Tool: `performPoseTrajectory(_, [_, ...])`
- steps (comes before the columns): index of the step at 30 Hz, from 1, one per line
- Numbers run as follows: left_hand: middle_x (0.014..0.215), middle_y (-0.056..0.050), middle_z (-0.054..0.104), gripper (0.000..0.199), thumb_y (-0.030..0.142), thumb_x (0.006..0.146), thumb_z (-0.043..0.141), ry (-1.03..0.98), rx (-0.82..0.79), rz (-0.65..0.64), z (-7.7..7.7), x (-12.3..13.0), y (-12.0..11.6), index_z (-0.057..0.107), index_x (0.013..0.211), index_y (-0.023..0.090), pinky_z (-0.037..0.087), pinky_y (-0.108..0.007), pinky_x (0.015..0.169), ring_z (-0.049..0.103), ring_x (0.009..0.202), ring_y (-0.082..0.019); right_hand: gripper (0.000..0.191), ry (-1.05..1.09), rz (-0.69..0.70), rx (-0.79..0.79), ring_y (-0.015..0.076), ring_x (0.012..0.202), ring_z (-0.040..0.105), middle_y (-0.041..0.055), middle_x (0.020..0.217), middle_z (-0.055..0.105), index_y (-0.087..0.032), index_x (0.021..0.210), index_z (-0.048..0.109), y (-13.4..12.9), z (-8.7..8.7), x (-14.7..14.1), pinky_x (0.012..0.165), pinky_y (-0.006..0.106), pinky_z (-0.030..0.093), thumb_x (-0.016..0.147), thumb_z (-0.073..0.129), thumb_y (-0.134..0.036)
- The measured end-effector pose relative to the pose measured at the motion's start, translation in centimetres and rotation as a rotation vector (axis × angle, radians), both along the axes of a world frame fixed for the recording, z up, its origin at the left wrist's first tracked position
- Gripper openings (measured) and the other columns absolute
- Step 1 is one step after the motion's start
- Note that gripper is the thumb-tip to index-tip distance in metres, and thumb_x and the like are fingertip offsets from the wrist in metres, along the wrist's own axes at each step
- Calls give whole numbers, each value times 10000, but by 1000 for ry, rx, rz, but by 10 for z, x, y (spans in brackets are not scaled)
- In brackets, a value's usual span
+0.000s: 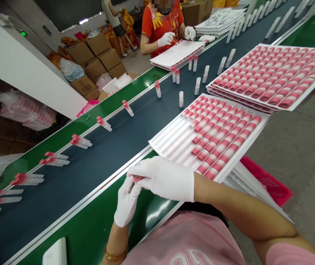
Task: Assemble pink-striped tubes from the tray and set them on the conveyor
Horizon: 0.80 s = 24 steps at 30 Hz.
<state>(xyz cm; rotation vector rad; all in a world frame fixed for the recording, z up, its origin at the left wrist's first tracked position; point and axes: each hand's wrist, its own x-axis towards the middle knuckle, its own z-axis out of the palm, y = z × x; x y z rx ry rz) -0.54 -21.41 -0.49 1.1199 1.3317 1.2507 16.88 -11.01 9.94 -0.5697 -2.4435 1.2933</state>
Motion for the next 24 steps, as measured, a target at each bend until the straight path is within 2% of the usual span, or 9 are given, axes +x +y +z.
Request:
performPoseTrajectory(2, [857, -30, 560, 217, 406, 893, 659, -6, -29, 16, 7, 2, 2, 727, 943, 206, 467, -276, 703, 497, 756, -157, 122, -23, -28, 3, 161, 870, 591, 27, 980, 656, -152, 934, 642, 1, -5, -2, 764, 262, 409, 947, 561, -62])
performPoseTrajectory(7, [1017, -67, 624, 369, 376, 804, 747, -220, -159, -31, 18, 6, 5, 682, 1117, 192, 480, -296, 773, 556, 812, -166, 170, -57, -129, -112, 131, 841, 563, -22, 916, 615, -194, 947, 622, 0, -16, 0, 760, 242, 397, 916, 562, -38])
performPoseTrajectory(11, [647, -17, 584, 241, 365, 808, 703, -141, -296, -34, 13, 12, -7, 662, 806, 128, 400, -241, 560, 486, 555, -111, 225, -73, -149, -226, 130, 898, 586, -30, 982, 630, -247, 1062, 632, -8, -29, -1, 820, 243, 432, 926, 540, -92])
performPoseTrajectory(15, [625, -6, 572, 260, 393, 806, 684, -116, -282, -46, 8, 8, -2, 664, 818, 134, 383, -235, 521, 475, 532, -112, 325, -92, -158, -215, 176, 1094, 596, 11, 1189, 641, -277, 1267, 596, -9, -47, -9, 982, 312, 468, 957, 509, -230])
performPoseTrajectory(17, [721, -36, 633, 290, 434, 839, 644, 31, -220, -14, 7, -16, 20, 686, 853, 147, 450, -260, 601, 560, 634, -151, 484, -75, -212, -213, 208, 1172, 590, 35, 1285, 618, -298, 1430, 483, -4, -50, -7, 1048, 383, 474, 947, 525, -301])
performPoseTrajectory(18, [806, -52, 666, 308, 452, 860, 615, 160, -172, 63, 7, -37, 35, 701, 889, 158, 476, -275, 666, 599, 723, -176, 561, -58, -260, -223, 226, 1198, 587, 40, 1320, 606, -316, 1479, 428, -1, -50, -3, 1068, 416, 476, 932, 553, -340])
performPoseTrajectory(20, [996, -67, 688, 358, 477, 898, 550, 459, -68, 336, 3, -92, 71, 717, 1008, 180, 489, -298, 786, 625, 904, -217, 674, -12, -371, -244, 268, 1230, 583, 44, 1371, 583, -351, 1513, 381, 7, -49, 13, 1068, 458, 495, 886, 617, -425])
performPoseTrajectory(21, [1045, -82, 678, 390, 468, 910, 529, 514, -72, 443, -1, -124, 90, 707, 1074, 163, 483, -317, 824, 615, 966, -241, 686, 11, -422, -243, 292, 1229, 587, 52, 1376, 582, -358, 1508, 396, 11, -49, 24, 1043, 471, 521, 870, 622, -467])
performPoseTrajectory(24, [854, -72, 675, 354, 423, 903, 580, 590, -139, 571, -18, -218, 139, 703, 981, 100, 483, -358, 843, 619, 931, -269, 607, 64, -571, -219, 351, 1131, 646, 104, 1282, 642, -341, 1452, 504, 21, -59, 64, 881, 485, 621, 882, 512, -551])
